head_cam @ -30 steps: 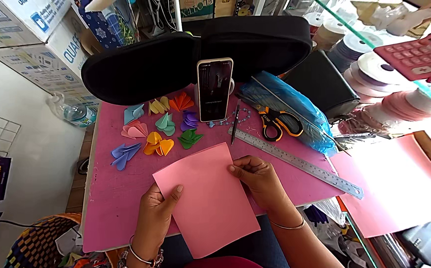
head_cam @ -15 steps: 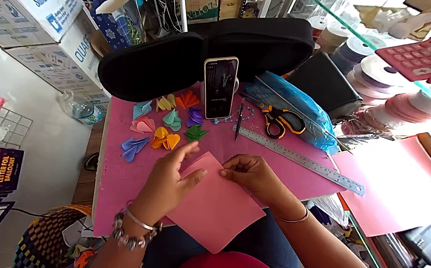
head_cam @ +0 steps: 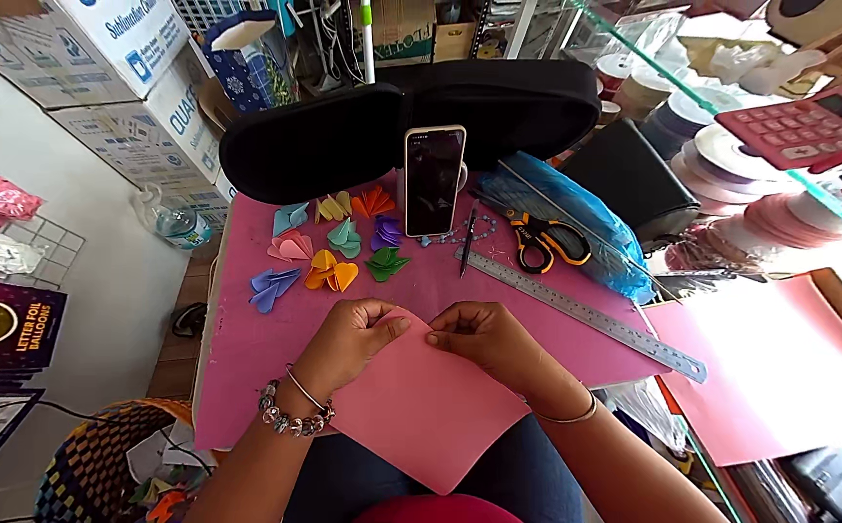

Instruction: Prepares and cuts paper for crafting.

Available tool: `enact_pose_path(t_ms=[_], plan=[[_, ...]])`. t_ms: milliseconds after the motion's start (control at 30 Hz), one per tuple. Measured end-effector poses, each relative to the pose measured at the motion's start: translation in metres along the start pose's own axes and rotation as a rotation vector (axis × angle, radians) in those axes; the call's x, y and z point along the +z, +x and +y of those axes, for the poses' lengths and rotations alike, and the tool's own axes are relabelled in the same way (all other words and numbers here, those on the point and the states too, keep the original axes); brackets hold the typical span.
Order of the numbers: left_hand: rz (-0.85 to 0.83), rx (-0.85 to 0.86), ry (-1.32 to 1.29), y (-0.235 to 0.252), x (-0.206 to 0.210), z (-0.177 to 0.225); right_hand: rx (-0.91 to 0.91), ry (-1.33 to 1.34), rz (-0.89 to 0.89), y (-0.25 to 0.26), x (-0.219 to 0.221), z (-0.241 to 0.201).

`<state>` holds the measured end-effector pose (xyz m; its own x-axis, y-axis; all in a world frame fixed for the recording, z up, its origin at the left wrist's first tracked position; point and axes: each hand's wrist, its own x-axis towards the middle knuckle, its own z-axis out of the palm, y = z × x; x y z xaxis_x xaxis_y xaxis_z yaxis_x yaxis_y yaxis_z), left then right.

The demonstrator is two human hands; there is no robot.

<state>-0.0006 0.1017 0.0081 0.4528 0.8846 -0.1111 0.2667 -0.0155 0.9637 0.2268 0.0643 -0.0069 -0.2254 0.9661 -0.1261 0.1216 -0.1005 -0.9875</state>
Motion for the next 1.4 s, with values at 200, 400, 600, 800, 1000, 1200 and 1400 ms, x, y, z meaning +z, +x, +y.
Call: enact_pose_path(t_ms=[200, 400, 600, 800, 1000, 1200, 1400], plan=[[0.046, -0.003, -0.008, 0.002, 0.001, -0.004, 0.021, -0.020, -0.028, 0.003, -0.003, 0.000], [0.225, 0.000, -0.093, 0.004, 0.002, -0.014, 0.012, -0.147, -0.002, 0.004, -0.024, 0.004], [0.283, -0.056, -0.178, 0.007, 0.015, -0.025, 0.035, -0.524, 0.047, 0.018, -0.025, 0.003], [0.300, -0.013, 0.194, 0.001, 0.006, -0.036, -0.001, -0.902, -0.010, 0.030, -0.005, -0.009], [0.385, -0.015, 0.633, -0.002, 0.002, -0.039, -0.103, -1.034, 0.051, 0.042, 0.009, -0.003], [0.417, 0.000, 0.713, -0.001, 0.007, -0.043, -0.242, -1.070, 0.160, 0.041, 0.013, 0.011], [0.421, -0.015, 0.677, 0.001, 0.005, -0.046, -0.278, -1.108, 0.180, 0.042, 0.014, 0.013]])
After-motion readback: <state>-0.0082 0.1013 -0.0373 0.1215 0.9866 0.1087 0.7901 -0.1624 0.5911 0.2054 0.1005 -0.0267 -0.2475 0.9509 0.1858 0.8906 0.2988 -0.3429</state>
